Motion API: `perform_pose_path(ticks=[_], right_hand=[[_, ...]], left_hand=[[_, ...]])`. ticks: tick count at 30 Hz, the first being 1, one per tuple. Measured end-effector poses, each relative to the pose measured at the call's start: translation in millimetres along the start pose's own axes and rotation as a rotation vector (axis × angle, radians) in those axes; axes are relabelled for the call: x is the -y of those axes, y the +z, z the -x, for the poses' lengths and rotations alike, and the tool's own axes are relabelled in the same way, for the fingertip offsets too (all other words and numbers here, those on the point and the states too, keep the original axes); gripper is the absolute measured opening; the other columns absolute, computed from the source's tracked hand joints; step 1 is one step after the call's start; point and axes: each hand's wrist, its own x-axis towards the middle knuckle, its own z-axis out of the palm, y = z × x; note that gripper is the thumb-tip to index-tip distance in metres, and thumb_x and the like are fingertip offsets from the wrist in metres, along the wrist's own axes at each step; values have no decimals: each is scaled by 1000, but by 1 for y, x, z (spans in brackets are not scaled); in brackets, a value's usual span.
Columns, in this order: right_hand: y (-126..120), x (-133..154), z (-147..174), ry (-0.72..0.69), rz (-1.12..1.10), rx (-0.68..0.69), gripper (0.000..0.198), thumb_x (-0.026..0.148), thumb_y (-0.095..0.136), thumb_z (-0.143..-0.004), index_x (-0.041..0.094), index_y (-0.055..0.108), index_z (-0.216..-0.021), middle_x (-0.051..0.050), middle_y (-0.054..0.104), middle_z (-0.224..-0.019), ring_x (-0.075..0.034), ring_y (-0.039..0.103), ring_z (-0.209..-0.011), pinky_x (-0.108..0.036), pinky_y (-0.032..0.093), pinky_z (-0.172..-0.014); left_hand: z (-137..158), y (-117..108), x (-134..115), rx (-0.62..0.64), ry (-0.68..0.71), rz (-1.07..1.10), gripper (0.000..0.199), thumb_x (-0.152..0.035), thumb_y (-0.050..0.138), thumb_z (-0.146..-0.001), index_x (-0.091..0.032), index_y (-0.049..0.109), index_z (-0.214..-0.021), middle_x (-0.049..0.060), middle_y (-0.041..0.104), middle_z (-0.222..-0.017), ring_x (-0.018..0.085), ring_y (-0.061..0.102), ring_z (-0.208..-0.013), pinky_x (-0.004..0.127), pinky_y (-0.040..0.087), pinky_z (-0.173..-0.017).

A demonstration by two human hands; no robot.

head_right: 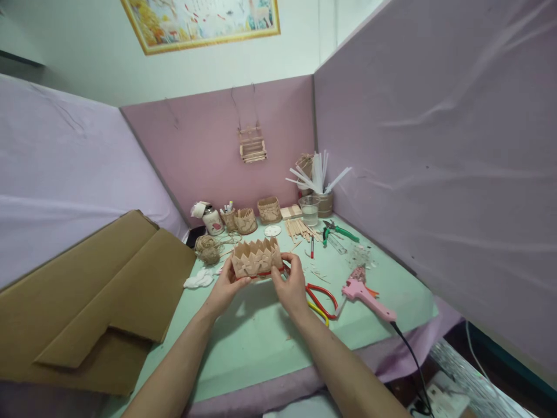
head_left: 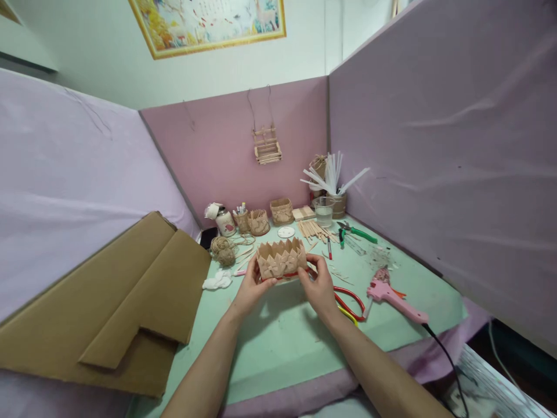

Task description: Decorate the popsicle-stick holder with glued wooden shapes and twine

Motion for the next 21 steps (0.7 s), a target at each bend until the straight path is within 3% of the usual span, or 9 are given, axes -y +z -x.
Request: perform_pose_path(ticks=[13, 21], right_hand=[[-1, 2, 0, -14, 90, 5, 34, 28, 61, -75, 21, 48, -105, -8, 58, -108, -22, 57, -103, -40, 48, -91], [0, 3, 1, 4, 164, -11, 43, 31, 66, -70, 21, 46, -106, -8, 58, -107, -23, 57, -101, -41, 47, -90]], left_hand=[[0, -2, 6, 4, -8, 32, 86, -25, 78, -68, -28, 32, -141, 11, 38, -149, 29, 38, -136, 43, 34, -112], [0, -1, 8, -1, -10, 20, 88, -29, 79, -66, -28, 33, -141, 11, 35, -151, 30, 35, -137, 43, 34, -111]])
